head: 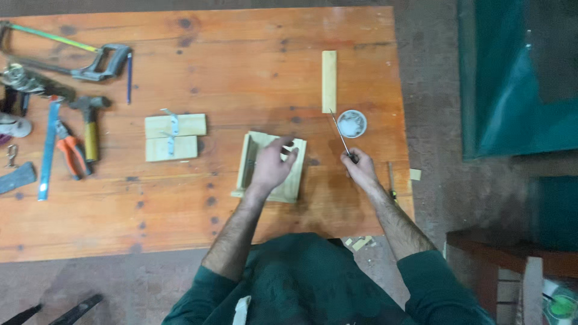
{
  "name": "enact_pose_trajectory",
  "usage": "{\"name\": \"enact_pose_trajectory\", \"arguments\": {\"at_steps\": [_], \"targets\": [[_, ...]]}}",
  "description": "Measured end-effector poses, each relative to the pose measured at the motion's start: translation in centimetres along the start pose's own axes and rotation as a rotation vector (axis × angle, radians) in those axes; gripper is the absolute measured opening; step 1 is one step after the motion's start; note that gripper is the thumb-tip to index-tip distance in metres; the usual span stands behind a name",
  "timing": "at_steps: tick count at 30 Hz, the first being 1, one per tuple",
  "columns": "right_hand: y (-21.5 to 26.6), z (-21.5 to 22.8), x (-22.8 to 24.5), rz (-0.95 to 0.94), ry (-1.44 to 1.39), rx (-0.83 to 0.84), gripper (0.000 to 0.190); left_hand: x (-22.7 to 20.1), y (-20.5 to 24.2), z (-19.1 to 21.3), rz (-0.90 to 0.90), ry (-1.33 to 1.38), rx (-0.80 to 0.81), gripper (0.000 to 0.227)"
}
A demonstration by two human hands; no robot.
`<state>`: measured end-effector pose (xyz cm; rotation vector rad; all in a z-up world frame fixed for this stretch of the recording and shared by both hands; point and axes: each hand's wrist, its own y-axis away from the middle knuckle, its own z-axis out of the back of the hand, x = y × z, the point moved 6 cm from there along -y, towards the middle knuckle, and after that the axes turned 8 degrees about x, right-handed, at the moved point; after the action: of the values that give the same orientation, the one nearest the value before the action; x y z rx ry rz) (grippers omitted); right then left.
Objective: The person assembles small wooden blocks by attaching metal brackets with screws. They position each bracket, insert screws, and tighten them with a screwdriver, repeating the process for multiple blocks on a workbench.
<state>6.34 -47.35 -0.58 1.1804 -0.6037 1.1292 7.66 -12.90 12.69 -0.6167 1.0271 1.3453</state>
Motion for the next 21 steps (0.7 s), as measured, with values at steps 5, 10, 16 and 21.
{"name": "enact_pose_trajectory", "arguments": {"at_steps": [5,10,16,21], "targets": [[1.3,6.1,0.1,-0.047,0.076,-0.047,0.016,0.5,-6.4,-12.4,-0.019,-0.144,0.173,0.04],[0.8,9.6,-3.7,-0.029,-0.038,-0.082,0.013,-3.1,-13.0,-19.5,0.007,-0.394,0.295,0.03],[3.1,13.8,-3.1,-0.034,-0.064,-0.089,0.014,-2.5,-20.9,-25.8,0.034,-0.754,0.336,0.03],[3.9,15.2,-5.2,-0.133,-0.199,-0.069,0.015,-0.2,-22.0,-27.1,-0.26,-0.768,0.242,0.024]]}}
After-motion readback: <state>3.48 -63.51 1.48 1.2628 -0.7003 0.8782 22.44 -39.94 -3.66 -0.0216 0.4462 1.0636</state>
